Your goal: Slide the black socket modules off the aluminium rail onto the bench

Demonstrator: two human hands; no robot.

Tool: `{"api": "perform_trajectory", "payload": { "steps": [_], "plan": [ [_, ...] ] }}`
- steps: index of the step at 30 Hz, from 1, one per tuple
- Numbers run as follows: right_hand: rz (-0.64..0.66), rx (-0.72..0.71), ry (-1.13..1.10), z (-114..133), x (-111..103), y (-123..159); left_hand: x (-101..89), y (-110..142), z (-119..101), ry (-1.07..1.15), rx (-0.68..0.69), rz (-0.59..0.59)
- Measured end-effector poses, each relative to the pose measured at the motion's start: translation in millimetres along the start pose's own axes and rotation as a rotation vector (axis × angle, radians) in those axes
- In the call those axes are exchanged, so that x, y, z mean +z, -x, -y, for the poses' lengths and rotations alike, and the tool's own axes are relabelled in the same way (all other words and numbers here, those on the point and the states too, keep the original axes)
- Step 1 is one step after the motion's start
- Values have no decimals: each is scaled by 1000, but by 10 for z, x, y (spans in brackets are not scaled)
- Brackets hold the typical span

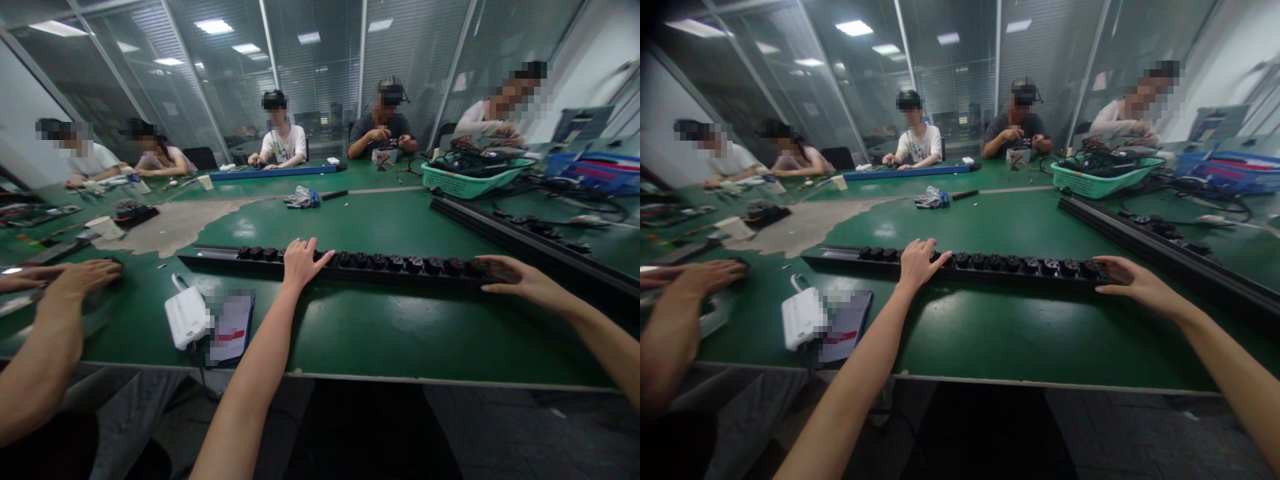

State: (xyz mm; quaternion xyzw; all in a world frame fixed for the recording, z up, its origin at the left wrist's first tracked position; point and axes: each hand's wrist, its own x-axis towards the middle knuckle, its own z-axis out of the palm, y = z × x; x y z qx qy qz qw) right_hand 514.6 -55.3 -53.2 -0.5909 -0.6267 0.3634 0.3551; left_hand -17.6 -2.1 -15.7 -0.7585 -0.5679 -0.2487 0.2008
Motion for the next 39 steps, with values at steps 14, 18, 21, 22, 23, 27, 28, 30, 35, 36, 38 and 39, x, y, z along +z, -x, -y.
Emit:
{"api": "perform_trajectory", "payload": {
  "steps": [14,18,21,22,23,27,28,30,35,36,38,39],
  "plan": [
    [-163,-66,-49,145,281,-583,36,-49,65,-63,-94,26],
    [-169,-105,-39,226,342,-637,36,-32,93,-76,-111,8],
    [-151,-109,47,244,364,-632,44,-31,108,-88,-98,5],
    [-176,-101,81,244,377,-629,47,-32,113,-85,-96,4],
    [-215,-95,107,242,394,-627,50,-34,117,-79,-94,1],
    [-353,-92,83,214,454,-650,80,-42,143,-77,-80,-7],
    [-365,-80,51,204,460,-659,93,-47,152,-80,-77,-10],
    [-385,-42,-13,181,463,-668,125,-60,175,-83,-71,-18],
    [-468,-55,-2,136,490,-645,209,-102,245,-75,-40,-19],
    [-487,-71,24,130,502,-640,219,-108,255,-80,-37,-21],
    [-518,-83,78,123,524,-636,231,-114,268,-94,-30,-29],
    [-528,-76,102,123,533,-635,232,-115,270,-99,-25,-34]
  ]
}}
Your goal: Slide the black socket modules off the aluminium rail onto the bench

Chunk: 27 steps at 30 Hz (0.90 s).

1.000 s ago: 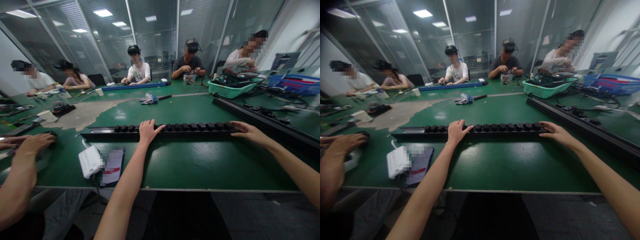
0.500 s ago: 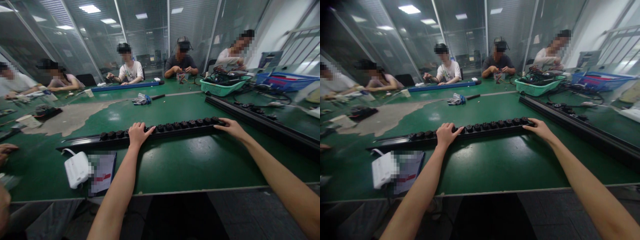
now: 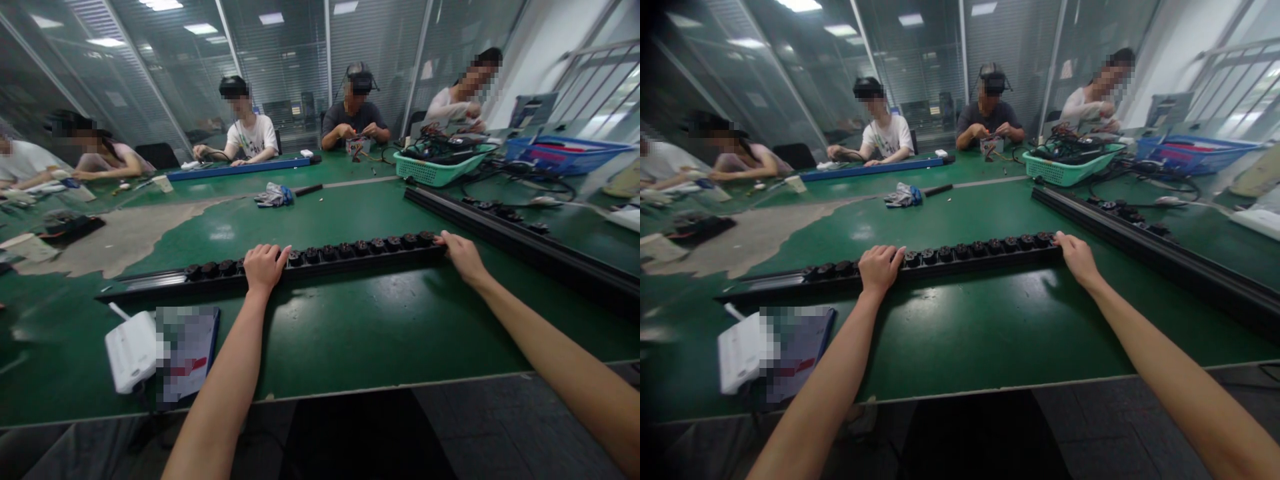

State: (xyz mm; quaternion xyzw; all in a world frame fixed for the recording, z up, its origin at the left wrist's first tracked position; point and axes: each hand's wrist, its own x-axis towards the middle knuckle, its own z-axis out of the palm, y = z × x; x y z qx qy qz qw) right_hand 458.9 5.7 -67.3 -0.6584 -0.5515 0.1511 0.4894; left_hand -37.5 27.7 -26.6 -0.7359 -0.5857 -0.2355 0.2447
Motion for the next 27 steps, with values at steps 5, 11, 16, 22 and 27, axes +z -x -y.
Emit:
{"api": "perform_trajectory", "payload": {
  "steps": [5,11,16,22,27],
  "plan": [
    [-47,28,48,61,0,63,-24,-3,-2,16,-12,-10],
    [-101,34,88,152,-38,165,-77,1,-13,29,-17,-19],
    [-124,15,55,174,-18,135,-114,-14,-102,42,-15,-62],
    [-33,-142,162,316,27,202,-170,-33,-400,140,99,1],
    [44,-287,240,297,71,199,-139,-23,-549,151,148,75]
  ]
}}
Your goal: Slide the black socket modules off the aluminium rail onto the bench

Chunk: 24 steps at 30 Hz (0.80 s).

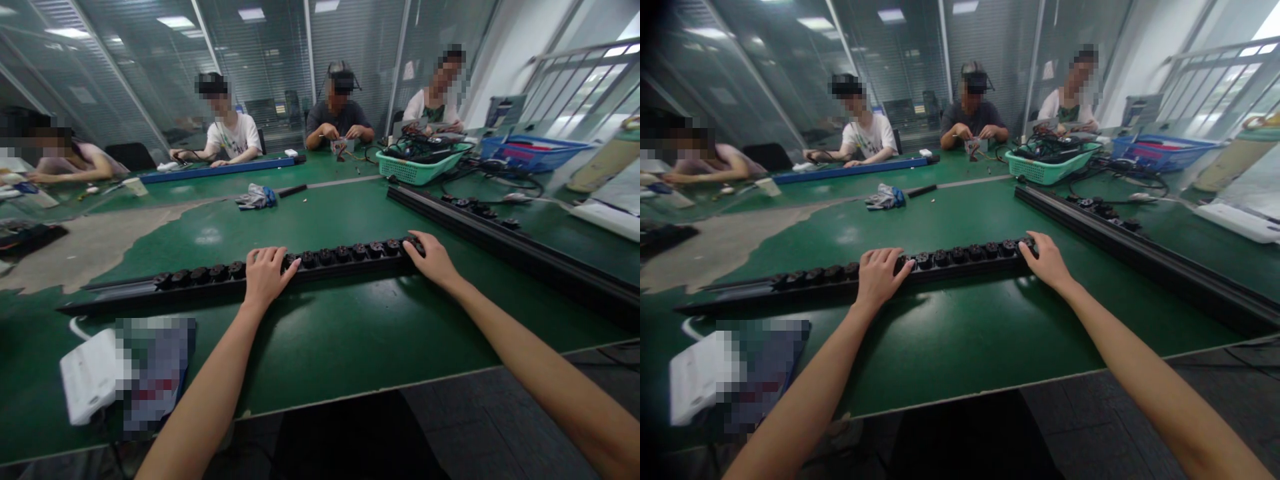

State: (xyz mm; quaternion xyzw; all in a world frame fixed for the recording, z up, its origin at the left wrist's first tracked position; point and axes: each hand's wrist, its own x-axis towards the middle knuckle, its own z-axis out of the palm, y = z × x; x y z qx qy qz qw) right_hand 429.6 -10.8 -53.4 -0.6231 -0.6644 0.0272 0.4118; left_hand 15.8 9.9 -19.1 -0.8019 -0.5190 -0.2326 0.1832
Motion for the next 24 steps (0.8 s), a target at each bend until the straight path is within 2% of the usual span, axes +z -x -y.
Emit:
{"api": "perform_trajectory", "payload": {
  "steps": [5,12,20,24],
  "plan": [
    [44,4,15,-106,-11,-22,59,-5,28,-75,30,49],
    [94,27,54,-88,-63,19,45,13,31,-89,51,48],
    [3,-49,63,-51,-13,44,19,14,15,-98,76,17],
    [-66,-36,37,11,37,41,-21,4,11,-97,80,18]
  ]
}}
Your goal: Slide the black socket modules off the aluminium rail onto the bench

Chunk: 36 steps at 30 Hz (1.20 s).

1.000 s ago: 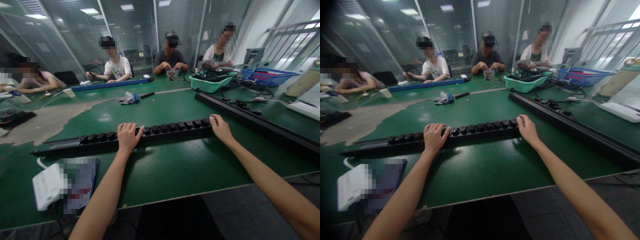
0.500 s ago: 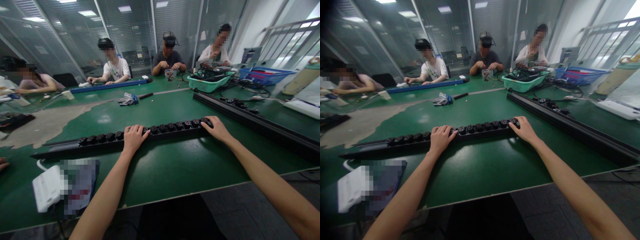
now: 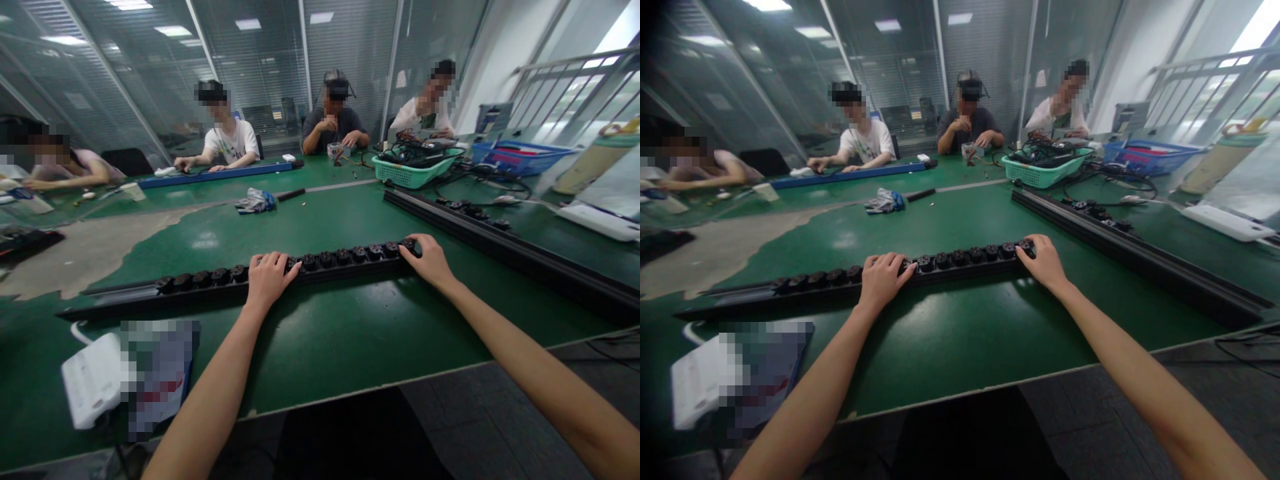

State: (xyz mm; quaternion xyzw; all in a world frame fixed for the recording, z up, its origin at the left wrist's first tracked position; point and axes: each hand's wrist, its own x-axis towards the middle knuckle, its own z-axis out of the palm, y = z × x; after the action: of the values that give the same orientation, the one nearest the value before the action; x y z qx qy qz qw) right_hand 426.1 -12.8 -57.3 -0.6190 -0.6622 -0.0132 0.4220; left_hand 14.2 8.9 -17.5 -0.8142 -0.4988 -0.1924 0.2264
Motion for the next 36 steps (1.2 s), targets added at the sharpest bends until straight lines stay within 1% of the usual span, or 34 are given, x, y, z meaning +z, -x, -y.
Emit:
{"api": "perform_trajectory", "payload": {
  "steps": [3,6,12,14,17,19,23,27,32,36],
  "plan": [
    [-43,34,-8,18,31,4,-36,0,16,19,18,11],
    [-76,38,-12,-3,50,-1,-56,2,34,47,27,20],
    [-79,95,-24,-75,96,-31,-40,-2,36,26,24,36],
    [-82,111,3,-84,106,-33,-36,-2,33,15,29,39],
    [-105,137,100,-69,101,-28,-35,0,31,11,29,38],
    [-88,173,151,-41,91,-29,-33,0,31,15,29,37],
    [2,235,164,31,80,-56,-21,0,31,27,23,37],
    [-10,253,192,84,64,-84,-12,4,33,28,23,35],
    [22,231,164,123,23,-84,-13,6,30,32,20,34],
    [21,234,169,133,16,-86,-19,4,22,18,19,35]
  ]
}}
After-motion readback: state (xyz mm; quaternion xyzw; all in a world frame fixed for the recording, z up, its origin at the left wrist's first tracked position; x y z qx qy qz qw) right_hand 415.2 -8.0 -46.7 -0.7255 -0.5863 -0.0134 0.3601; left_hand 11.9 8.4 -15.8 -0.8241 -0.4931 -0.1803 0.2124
